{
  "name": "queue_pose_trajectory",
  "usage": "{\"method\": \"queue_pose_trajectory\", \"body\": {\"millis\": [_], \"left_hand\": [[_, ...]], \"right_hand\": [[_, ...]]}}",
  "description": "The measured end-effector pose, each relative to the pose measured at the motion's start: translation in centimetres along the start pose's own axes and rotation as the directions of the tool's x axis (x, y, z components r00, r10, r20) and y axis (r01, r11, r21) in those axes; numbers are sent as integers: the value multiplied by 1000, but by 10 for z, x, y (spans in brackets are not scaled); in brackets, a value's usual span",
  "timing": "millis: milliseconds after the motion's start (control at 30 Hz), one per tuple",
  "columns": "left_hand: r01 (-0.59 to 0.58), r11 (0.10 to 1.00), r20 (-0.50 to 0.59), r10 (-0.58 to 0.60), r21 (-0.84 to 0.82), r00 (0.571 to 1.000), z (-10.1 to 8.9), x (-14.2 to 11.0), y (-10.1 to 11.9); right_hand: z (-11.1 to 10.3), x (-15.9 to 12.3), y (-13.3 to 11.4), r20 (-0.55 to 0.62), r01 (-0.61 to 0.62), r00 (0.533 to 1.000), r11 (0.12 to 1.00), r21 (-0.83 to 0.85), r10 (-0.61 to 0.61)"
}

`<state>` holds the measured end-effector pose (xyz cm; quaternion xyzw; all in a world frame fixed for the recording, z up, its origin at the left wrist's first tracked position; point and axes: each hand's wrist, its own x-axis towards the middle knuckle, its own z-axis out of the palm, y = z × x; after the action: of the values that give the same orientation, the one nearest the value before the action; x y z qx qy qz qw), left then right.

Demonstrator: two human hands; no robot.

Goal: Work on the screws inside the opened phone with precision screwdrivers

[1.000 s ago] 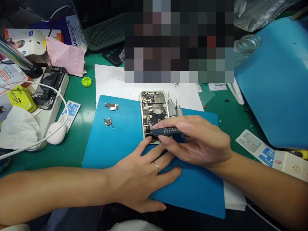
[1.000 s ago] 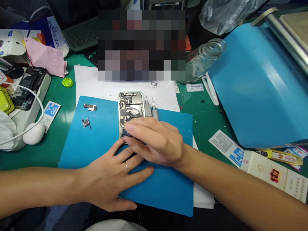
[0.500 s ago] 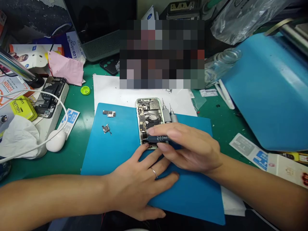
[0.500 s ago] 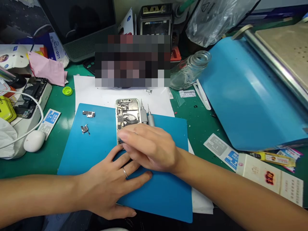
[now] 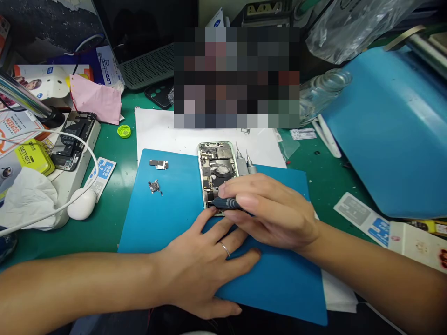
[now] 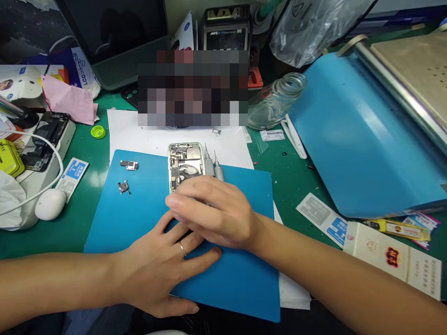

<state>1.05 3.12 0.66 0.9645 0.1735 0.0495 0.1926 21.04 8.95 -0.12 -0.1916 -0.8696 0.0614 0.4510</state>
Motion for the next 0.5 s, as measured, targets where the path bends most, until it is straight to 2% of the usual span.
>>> {"method": "queue_pose_trajectory", "body": {"millis": [200, 400, 500], "left_hand": [[-8, 1000, -6, 8, 9, 1000, 3, 1, 0], [-2, 1000, -3, 2, 8, 1000, 4, 0, 0], [-2, 1000, -9, 2, 3, 1000, 4, 1, 0]], "right_hand": [[1, -1, 0, -5, 21, 1000, 999, 48, -20], [1, 5, 1, -12, 14, 1000, 999, -42, -15], [2, 6, 1, 1, 45, 999, 999, -15, -45]]}}
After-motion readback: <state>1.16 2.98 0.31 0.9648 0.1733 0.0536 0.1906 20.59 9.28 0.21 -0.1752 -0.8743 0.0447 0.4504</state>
